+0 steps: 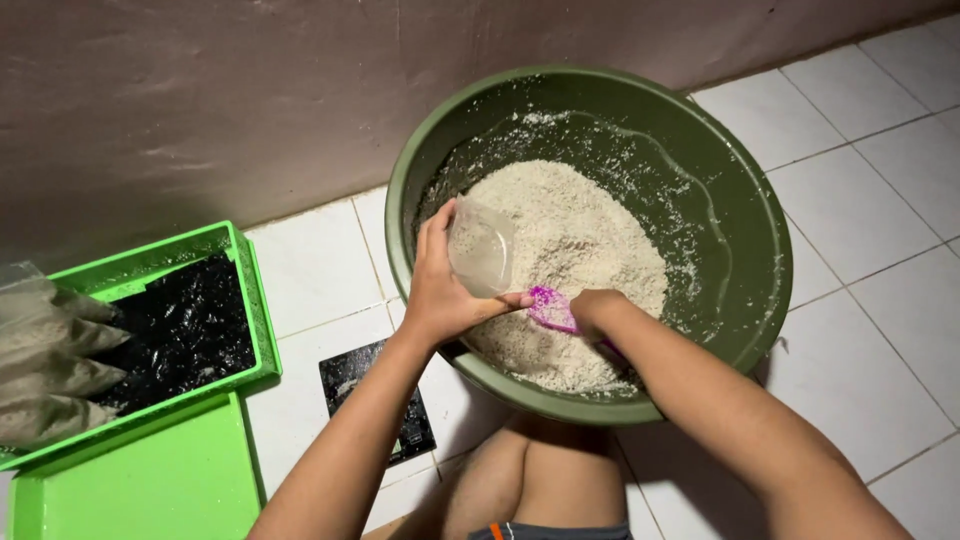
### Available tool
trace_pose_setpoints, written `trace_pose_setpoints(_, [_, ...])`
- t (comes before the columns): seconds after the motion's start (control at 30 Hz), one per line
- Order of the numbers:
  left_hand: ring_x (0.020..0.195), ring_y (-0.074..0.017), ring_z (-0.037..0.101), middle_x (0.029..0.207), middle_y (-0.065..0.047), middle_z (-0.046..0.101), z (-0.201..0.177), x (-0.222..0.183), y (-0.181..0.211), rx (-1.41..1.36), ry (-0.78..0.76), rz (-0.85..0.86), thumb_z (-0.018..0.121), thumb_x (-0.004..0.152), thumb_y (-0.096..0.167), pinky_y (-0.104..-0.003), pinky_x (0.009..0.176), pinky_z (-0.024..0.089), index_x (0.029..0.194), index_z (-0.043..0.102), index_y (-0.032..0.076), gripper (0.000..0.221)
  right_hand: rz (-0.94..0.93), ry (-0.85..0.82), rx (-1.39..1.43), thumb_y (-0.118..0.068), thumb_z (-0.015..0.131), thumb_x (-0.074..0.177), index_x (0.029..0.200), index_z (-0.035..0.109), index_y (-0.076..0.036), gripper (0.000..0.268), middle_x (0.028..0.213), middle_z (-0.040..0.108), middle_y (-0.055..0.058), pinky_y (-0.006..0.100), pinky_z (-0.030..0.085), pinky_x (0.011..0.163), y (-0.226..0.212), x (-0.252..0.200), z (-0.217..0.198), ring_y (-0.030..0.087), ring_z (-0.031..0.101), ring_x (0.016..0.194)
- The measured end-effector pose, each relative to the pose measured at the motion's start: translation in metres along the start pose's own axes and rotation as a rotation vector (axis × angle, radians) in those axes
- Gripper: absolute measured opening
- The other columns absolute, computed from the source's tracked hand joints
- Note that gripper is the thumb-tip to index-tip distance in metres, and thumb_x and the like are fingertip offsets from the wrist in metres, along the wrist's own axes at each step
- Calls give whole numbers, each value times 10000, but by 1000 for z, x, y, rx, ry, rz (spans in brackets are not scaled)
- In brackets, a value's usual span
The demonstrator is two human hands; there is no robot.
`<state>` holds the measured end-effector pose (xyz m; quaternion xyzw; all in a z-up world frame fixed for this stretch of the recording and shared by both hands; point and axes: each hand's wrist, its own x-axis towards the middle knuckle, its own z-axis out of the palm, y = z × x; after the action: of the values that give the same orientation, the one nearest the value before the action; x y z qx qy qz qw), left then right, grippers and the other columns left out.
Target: Packaging granular food material into small plastic bags using a scoop and a digital scale for weighing.
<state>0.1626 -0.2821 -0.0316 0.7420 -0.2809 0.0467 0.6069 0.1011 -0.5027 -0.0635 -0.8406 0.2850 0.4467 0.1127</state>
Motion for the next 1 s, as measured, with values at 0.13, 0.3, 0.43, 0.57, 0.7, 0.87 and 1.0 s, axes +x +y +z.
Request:
trace_pose_setpoints(0.13, [1319,-441,442,1353,-233,436,-1,3,3,15,-71,47,1001,356,430,-558,1167,323,1452,315,16,1358,1,55,-5,-167,443,1031,1005,715,17,329,718,629,93,258,499,478,0,7,1,138,560,504])
trace_pose_setpoints(0.3, [1343,-492,375,1384,-309,362,-10,3,15,-1,-176,-2,976,382,454,-649,1158,266,1479,209,-41,1427,-301,47,-547,-116,830,661,1044,735,-11,409,1040,730,193,487,574,817,24,84,30,356,690,1061])
trace_pose_setpoints(0.43, [1361,-519,323,1406,-316,308,-8,6,0,-39,-201,20,943,433,480,-687,1145,235,1500,140,-30,1430,-285,-125,-522,-186,772,739,1113,706,29,436,1105,712,230,485,562,882,18,38,1,364,668,1111])
trace_pose_setpoints(0.57, [1377,-523,291,1417,-315,273,-12,8,-2,-60,-251,2,912,472,442,-716,1127,247,1512,85,-18,1407,-258,-78,-7,-126,595,754,995,732,78,344,898,702,264,463,584,692,51,82,-10,377,705,852])
trace_pose_setpoints(0.7, [1356,-467,396,1404,-287,376,-13,7,0,-32,-227,-51,951,435,488,-671,1130,318,1505,171,3,1410,-244,-110,55,-122,549,776,971,762,44,334,894,711,266,479,576,666,63,90,-9,361,706,803])
trace_pose_setpoints(0.87, [1201,-317,584,1248,-117,549,-7,3,-6,6,-35,-5,968,434,534,-473,1086,450,1344,441,88,1143,-224,123,79,-282,470,855,1066,705,109,502,1014,677,327,527,529,827,65,67,-29,434,661,977])
trace_pose_setpoints(1.0, [1163,-347,609,1210,-147,578,-9,5,0,-6,-33,15,977,444,485,-500,1061,472,1294,490,74,1062,-69,370,-19,-446,463,937,1178,734,-82,513,1228,673,264,536,486,1005,63,39,-36,431,592,1218])
